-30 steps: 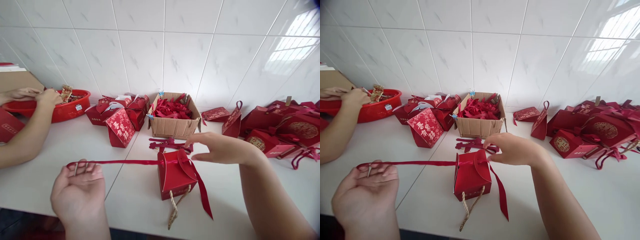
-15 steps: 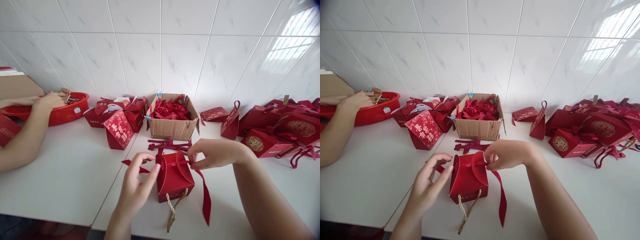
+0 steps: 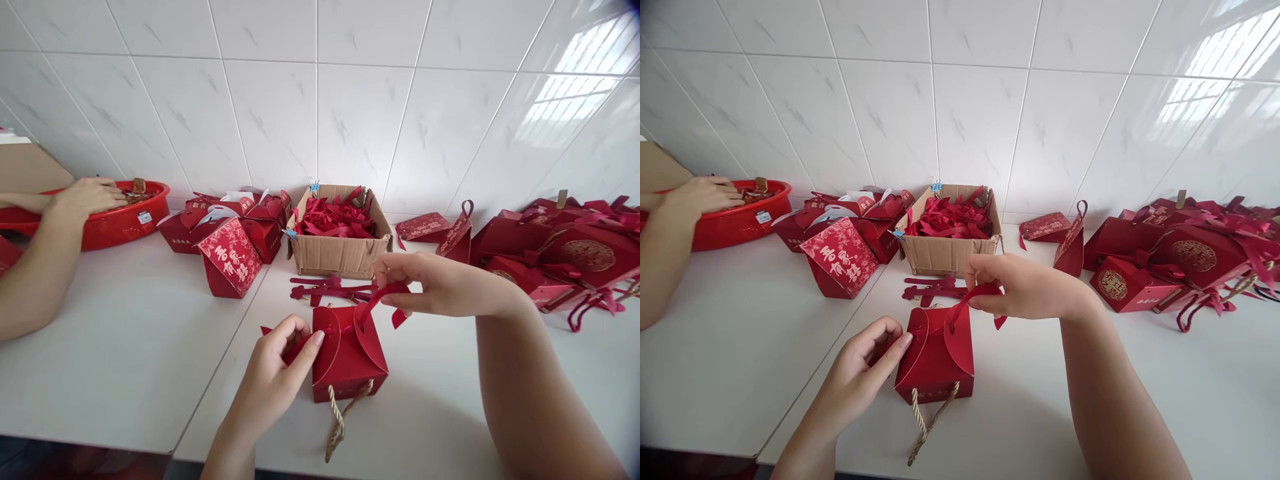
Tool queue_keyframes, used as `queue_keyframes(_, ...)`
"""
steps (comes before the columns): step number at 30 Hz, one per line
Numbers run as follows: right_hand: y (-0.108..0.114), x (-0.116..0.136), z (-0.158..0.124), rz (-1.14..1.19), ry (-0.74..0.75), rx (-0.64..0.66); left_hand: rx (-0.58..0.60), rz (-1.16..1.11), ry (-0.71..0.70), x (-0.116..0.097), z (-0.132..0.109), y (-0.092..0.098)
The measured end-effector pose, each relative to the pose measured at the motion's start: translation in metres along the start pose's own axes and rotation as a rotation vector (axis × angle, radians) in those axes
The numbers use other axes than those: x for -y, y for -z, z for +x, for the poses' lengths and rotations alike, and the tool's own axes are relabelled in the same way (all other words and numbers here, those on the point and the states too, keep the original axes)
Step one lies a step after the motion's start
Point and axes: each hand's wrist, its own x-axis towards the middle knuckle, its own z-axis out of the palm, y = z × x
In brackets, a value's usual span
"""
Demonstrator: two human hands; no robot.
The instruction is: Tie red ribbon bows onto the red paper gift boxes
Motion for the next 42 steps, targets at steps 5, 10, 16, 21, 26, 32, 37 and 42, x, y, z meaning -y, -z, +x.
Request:
queue_keyframes(5,0.004,0.002,-0.010,0.046,0.075,-0.041,0.004,0.019,-0.044,-0.003,-0.003,0.001)
queue_keyframes(10,0.006,0.008,-0.017,0.066,0.118,-0.076,-0.104,0.065,-0.129,-0.004,-0.004,0.001)
queue_keyframes(16,0.007,0.014,-0.022,0.087,0.141,-0.127,-0.187,0.081,-0.254,-0.007,-0.005,0.000)
queue_keyframes(21,0.007,0.017,-0.027,0.105,0.151,-0.179,-0.187,0.090,-0.327,-0.007,-0.004,-0.001)
queue_keyframes(26,0.007,0.016,-0.027,0.110,0.168,-0.209,-0.218,0.098,-0.342,-0.007,-0.003,-0.004)
queue_keyframes(32,0.009,0.019,-0.031,0.046,0.163,-0.295,-0.251,0.093,-0.291,-0.006,-0.004,-0.002)
queue_keyframes(37,0.015,0.019,-0.039,-0.074,0.164,-0.373,-0.243,0.062,-0.176,-0.003,-0.008,0.004)
queue_keyframes(42,0.022,0.002,-0.047,-0.142,-0.035,-0.160,-0.294,0.173,-0.116,-0.013,-0.007,0.014)
